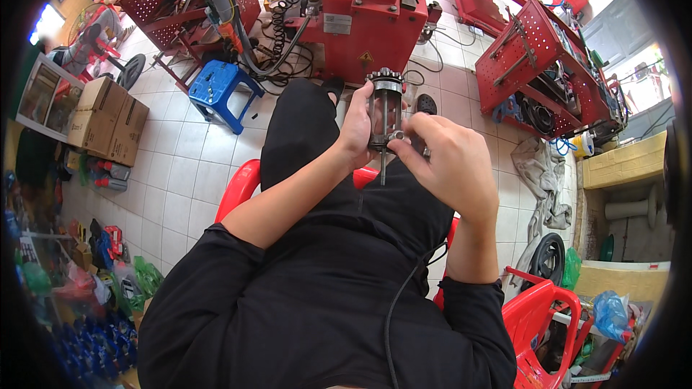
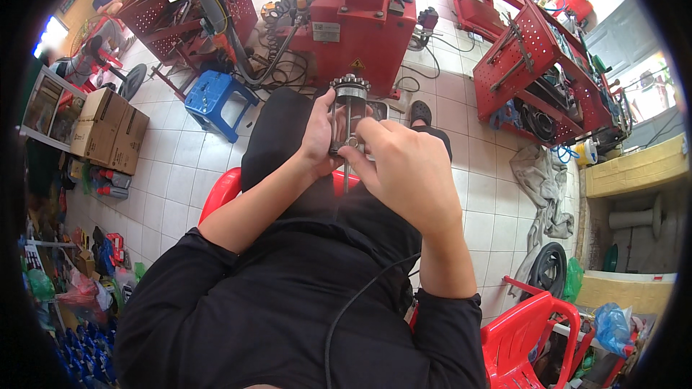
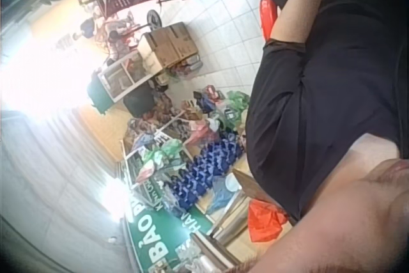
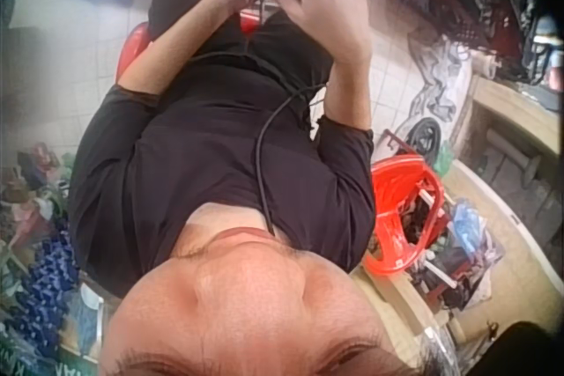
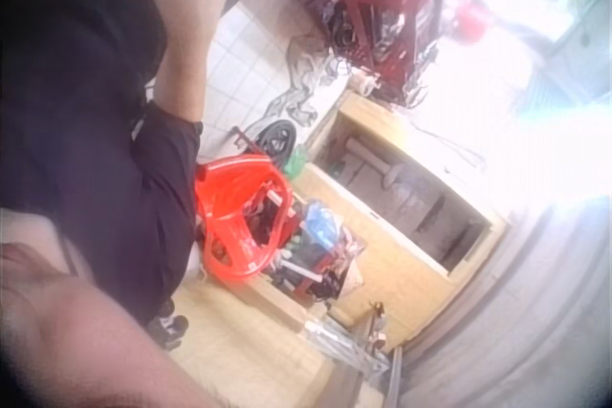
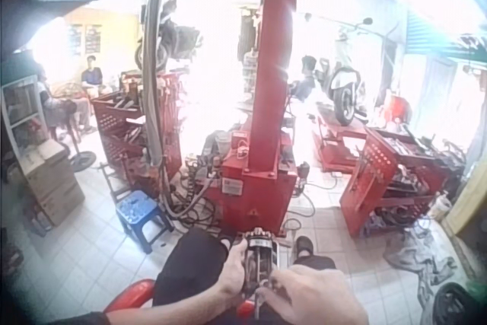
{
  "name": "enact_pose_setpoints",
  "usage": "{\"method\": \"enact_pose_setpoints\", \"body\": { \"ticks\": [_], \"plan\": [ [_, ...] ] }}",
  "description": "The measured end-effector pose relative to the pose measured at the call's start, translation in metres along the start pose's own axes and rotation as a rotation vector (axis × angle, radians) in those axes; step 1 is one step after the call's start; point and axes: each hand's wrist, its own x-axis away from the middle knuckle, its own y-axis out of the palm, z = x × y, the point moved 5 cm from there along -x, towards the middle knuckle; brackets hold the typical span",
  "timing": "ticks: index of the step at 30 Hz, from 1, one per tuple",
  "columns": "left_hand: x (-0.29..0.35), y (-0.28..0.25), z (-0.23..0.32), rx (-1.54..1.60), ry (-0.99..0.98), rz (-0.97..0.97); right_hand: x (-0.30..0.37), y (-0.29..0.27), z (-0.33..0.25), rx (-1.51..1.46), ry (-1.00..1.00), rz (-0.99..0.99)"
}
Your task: The person sits on a red chair in a workshop, holding a cylindrical mechanical component. They use a screwdriver to tighten a screw on the component, then pick up a small metal ring and attach it to the assembly. The person continues to adjust and tighten parts of the mechanical component with their hands and the screwdriver.
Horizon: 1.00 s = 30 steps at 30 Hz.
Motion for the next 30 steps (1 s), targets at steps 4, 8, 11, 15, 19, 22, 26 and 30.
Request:
{"method": "enact_pose_setpoints", "body": {
  "ticks": [4,8,11,15,19,22,26,30],
  "plan": [
    [0.001,0.001,-0.001,0.000,-0.027,0.009,0.001,0.000,-0.004,-0.039,-0.038,0.058],
    [-0.001,0.000,-0.002,-0.016,0.015,0.056,0.000,0.004,0.000,0.040,0.002,0.039],
    [0.001,0.001,-0.001,-0.018,-0.009,0.018,-0.001,0.001,0.000,0.059,0.060,-0.032],
    [0.001,0.002,0.000,-0.020,-0.011,0.012,0.000,-0.003,-0.006,-0.042,0.012,0.048],
    [-0.001,0.000,-0.001,-0.032,0.014,0.037,0.001,0.005,0.000,0.056,-0.002,0.032],
    [-0.001,-0.003,-0.003,-0.011,-0.014,0.007,0.000,0.003,-0.001,0.045,0.037,0.004],
    [0.003,0.004,0.000,0.013,-0.023,0.005,0.000,-0.001,-0.005,-0.039,-0.004,0.045],
    [-0.001,-0.001,-0.002,-0.015,-0.007,0.022,0.001,0.005,0.000,0.027,0.022,-0.015]
  ]
}}
